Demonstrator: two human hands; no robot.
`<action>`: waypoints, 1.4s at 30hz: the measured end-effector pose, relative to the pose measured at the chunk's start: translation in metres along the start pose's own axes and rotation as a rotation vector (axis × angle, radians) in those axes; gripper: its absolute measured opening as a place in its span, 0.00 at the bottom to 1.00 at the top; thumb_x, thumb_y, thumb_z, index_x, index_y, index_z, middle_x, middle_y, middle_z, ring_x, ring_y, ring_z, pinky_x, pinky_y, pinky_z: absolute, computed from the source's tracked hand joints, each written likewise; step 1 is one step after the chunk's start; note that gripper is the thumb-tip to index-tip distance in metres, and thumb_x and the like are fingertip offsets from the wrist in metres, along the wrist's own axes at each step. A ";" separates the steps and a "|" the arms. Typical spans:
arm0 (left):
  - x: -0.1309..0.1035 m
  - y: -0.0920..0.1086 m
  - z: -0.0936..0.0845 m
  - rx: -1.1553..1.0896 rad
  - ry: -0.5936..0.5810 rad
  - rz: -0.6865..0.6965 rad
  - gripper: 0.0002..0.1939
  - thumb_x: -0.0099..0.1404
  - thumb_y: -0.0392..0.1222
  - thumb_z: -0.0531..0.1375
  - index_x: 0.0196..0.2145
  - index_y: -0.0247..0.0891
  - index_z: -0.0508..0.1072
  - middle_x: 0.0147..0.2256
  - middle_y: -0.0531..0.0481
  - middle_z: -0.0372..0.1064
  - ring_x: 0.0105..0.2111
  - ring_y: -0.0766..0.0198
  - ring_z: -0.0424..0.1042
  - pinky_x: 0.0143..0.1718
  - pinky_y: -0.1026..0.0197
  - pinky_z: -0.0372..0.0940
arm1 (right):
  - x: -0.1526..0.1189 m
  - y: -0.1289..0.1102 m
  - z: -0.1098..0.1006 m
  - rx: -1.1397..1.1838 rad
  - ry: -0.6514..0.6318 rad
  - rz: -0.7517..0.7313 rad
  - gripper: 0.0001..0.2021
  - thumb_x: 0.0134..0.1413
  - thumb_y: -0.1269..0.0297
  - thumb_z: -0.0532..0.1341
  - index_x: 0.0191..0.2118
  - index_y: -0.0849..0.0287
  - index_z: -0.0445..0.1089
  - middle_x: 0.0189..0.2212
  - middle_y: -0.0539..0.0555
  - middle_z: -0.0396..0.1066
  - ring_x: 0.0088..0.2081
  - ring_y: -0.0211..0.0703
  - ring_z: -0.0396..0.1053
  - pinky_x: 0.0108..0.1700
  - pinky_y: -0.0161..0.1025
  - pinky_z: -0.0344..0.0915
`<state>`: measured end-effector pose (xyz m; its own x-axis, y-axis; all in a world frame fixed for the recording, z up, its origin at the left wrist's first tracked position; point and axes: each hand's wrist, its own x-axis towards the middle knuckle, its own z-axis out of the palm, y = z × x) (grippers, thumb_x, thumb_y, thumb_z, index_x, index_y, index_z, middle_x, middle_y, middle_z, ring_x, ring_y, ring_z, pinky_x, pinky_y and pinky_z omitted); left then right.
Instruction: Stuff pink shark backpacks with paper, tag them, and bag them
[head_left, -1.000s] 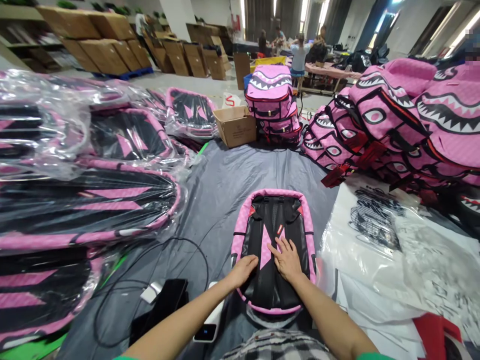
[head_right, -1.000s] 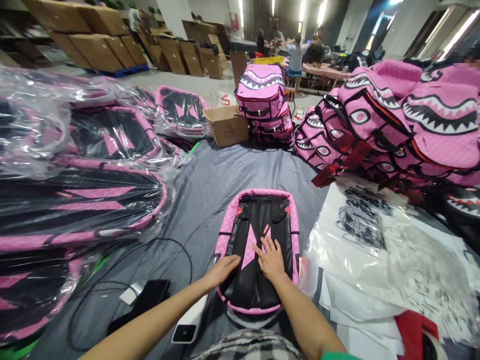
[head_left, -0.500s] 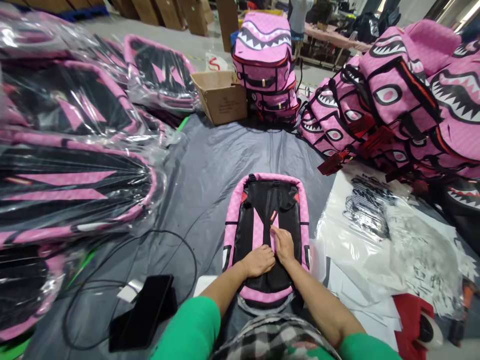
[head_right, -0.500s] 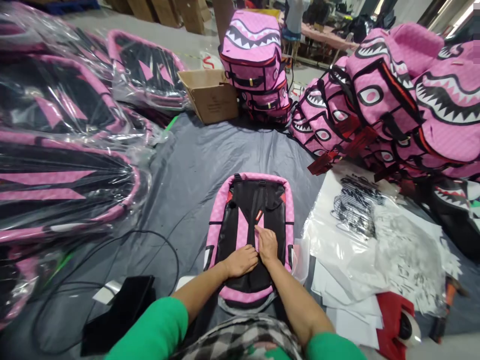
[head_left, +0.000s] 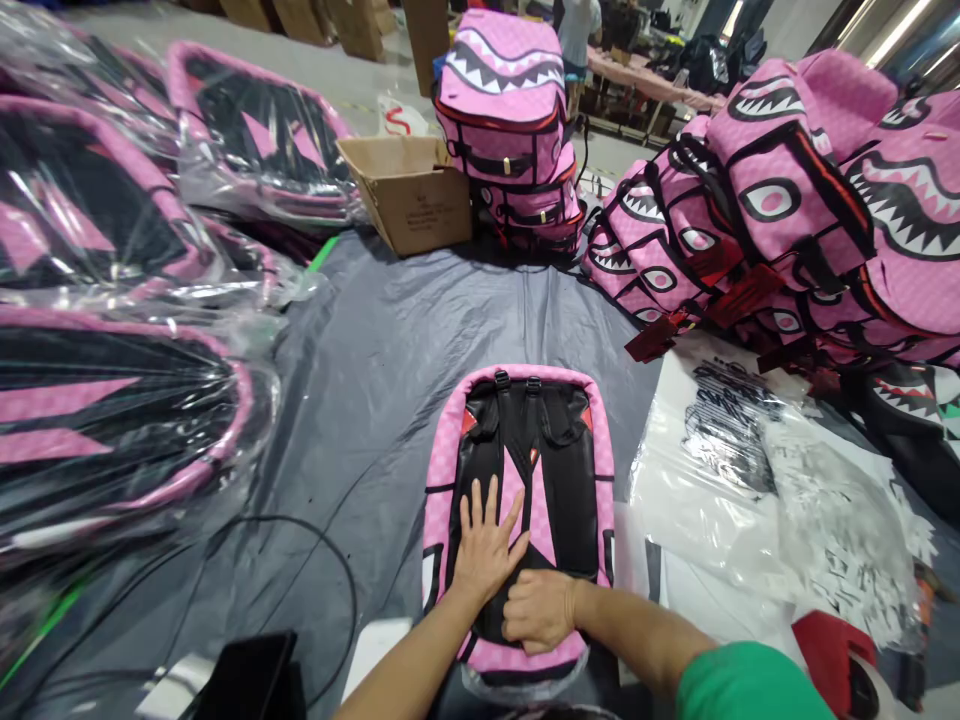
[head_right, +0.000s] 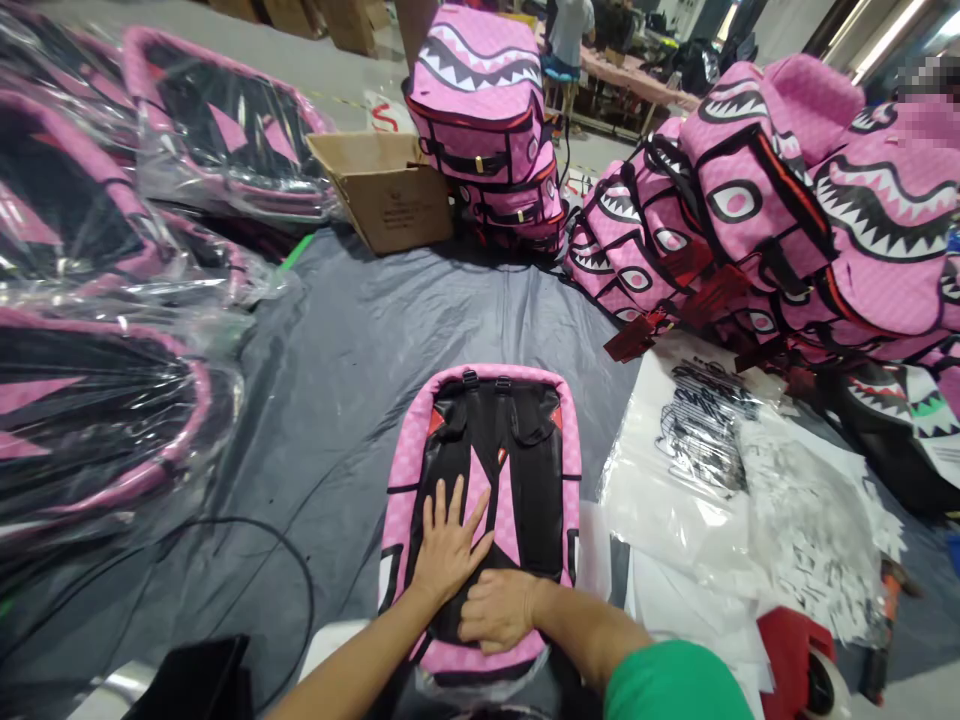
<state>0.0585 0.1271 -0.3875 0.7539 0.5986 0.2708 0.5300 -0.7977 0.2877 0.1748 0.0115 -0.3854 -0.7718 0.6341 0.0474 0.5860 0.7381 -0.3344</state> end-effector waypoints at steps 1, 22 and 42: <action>-0.002 0.000 0.001 -0.005 0.003 0.015 0.36 0.66 0.49 0.59 0.69 0.49 0.55 0.73 0.39 0.26 0.70 0.29 0.29 0.63 0.27 0.43 | 0.000 0.000 0.005 0.010 -0.018 0.001 0.09 0.56 0.56 0.61 0.35 0.55 0.71 0.28 0.47 0.73 0.31 0.41 0.64 0.35 0.43 0.55; -0.065 0.027 0.006 0.080 -0.135 0.016 0.47 0.63 0.63 0.59 0.70 0.37 0.50 0.72 0.29 0.30 0.71 0.34 0.31 0.66 0.30 0.37 | -0.028 -0.002 -0.005 -0.252 0.270 1.089 0.28 0.66 0.65 0.53 0.70 0.58 0.53 0.69 0.62 0.55 0.70 0.53 0.48 0.70 0.60 0.37; 0.015 0.022 0.019 0.167 0.076 0.420 0.31 0.69 0.53 0.52 0.68 0.49 0.57 0.69 0.44 0.52 0.69 0.49 0.47 0.67 0.42 0.42 | -0.247 0.043 -0.042 0.022 1.043 1.885 0.07 0.48 0.61 0.66 0.33 0.57 0.72 0.35 0.58 0.72 0.41 0.54 0.70 0.43 0.45 0.64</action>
<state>0.0888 0.1176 -0.3949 0.8895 0.2198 0.4006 0.2447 -0.9695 -0.0113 0.4010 -0.1040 -0.3716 0.9539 0.2850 0.0942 0.2830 -0.7498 -0.5981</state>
